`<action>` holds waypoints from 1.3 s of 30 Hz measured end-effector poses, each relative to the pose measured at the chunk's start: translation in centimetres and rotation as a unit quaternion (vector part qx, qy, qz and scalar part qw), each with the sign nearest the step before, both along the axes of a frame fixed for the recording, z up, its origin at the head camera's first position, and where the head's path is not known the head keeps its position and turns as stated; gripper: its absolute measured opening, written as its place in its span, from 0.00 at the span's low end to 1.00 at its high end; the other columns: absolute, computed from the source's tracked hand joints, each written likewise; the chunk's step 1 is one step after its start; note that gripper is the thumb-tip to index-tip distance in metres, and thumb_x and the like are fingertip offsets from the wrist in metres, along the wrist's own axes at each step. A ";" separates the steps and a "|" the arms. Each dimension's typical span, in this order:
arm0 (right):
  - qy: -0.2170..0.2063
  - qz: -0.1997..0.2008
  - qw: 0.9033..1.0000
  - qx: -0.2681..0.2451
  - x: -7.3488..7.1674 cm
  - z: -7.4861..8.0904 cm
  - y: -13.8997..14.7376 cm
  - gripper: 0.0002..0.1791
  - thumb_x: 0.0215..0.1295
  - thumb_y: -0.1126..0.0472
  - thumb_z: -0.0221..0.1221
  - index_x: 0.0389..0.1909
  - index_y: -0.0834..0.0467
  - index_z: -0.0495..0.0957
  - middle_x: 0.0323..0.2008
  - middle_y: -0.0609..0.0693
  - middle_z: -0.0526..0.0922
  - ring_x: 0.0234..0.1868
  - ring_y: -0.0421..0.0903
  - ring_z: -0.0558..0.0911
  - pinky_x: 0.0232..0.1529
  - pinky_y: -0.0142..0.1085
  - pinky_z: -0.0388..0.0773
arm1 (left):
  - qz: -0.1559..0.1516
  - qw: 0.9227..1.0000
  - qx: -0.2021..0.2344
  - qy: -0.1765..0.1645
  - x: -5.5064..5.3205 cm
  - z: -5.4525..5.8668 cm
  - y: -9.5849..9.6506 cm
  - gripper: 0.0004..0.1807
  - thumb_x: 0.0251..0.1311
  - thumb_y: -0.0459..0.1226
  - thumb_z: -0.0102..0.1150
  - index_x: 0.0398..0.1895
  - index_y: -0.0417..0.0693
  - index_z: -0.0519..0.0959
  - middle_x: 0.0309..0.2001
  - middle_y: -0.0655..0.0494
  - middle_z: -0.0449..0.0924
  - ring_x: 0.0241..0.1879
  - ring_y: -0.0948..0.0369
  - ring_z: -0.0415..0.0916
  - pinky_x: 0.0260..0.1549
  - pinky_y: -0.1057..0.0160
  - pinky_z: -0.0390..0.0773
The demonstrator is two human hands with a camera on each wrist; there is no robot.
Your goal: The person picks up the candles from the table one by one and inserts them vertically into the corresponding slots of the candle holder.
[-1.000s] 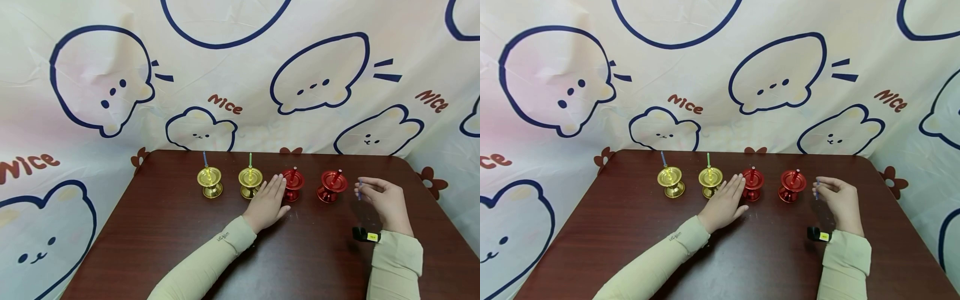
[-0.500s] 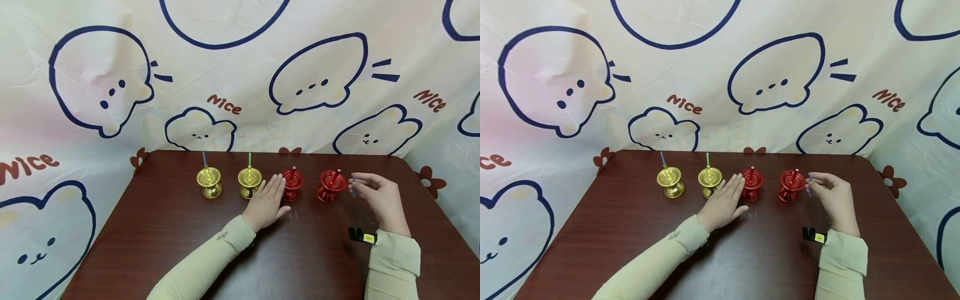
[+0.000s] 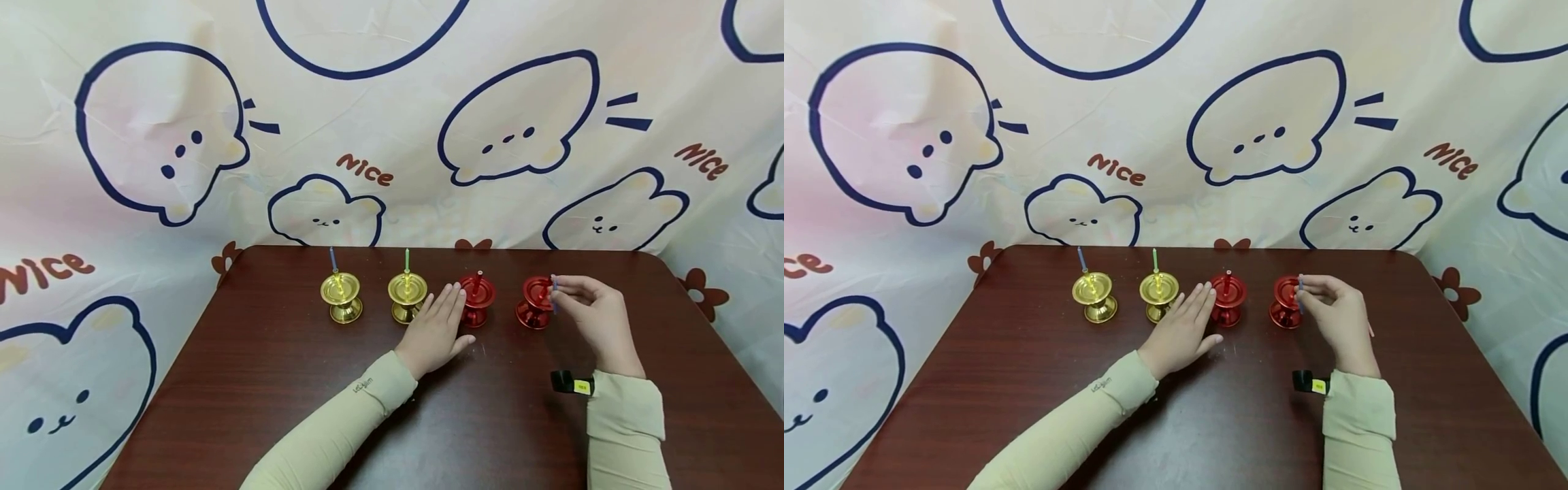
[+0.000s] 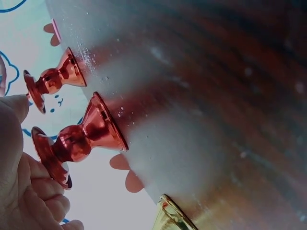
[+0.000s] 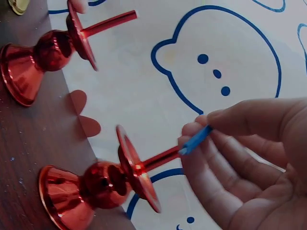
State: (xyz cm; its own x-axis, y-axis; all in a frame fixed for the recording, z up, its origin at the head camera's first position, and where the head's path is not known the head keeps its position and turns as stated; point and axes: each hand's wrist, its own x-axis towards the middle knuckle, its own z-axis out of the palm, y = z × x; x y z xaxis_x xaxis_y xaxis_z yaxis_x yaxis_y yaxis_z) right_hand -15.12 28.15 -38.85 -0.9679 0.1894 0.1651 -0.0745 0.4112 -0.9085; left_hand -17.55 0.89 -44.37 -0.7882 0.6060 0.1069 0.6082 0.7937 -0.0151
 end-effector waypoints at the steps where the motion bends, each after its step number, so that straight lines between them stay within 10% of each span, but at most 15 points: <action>1: 0.005 0.001 1.000 -0.003 -0.1 -0.1 -0.1 0.20 0.70 0.61 0.64 0.58 0.68 0.80 0.40 0.40 0.87 0.38 0.31 0.85 0.40 0.23 0.81 | 0.000 1.000 0.000 -0.001 0.0 0.0 0.0 0.44 0.75 0.60 0.43 0.81 0.41 0.50 0.81 0.46 0.47 0.80 0.54 0.41 0.75 0.51 0.53; 39: 0.124 0.033 0.991 -0.036 -2.8 -1.9 -6.4 0.15 0.70 0.61 0.64 0.55 0.59 0.83 0.47 0.57 0.88 0.43 0.34 0.87 0.47 0.24 0.80 | -0.001 1.000 0.004 -0.001 0.0 0.1 0.0 0.43 0.75 0.58 0.45 0.81 0.41 0.52 0.81 0.46 0.47 0.80 0.54 0.42 0.75 0.51 0.52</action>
State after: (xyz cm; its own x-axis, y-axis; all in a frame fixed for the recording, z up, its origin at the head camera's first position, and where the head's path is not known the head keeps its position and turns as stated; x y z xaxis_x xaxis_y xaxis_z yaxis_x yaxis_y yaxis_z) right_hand -17.94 21.73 -40.72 -0.9101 0.1470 0.3875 -0.3232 0.3335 -0.8856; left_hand -17.54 0.91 -44.28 -0.7873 0.6068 0.1097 0.6098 0.7925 -0.0080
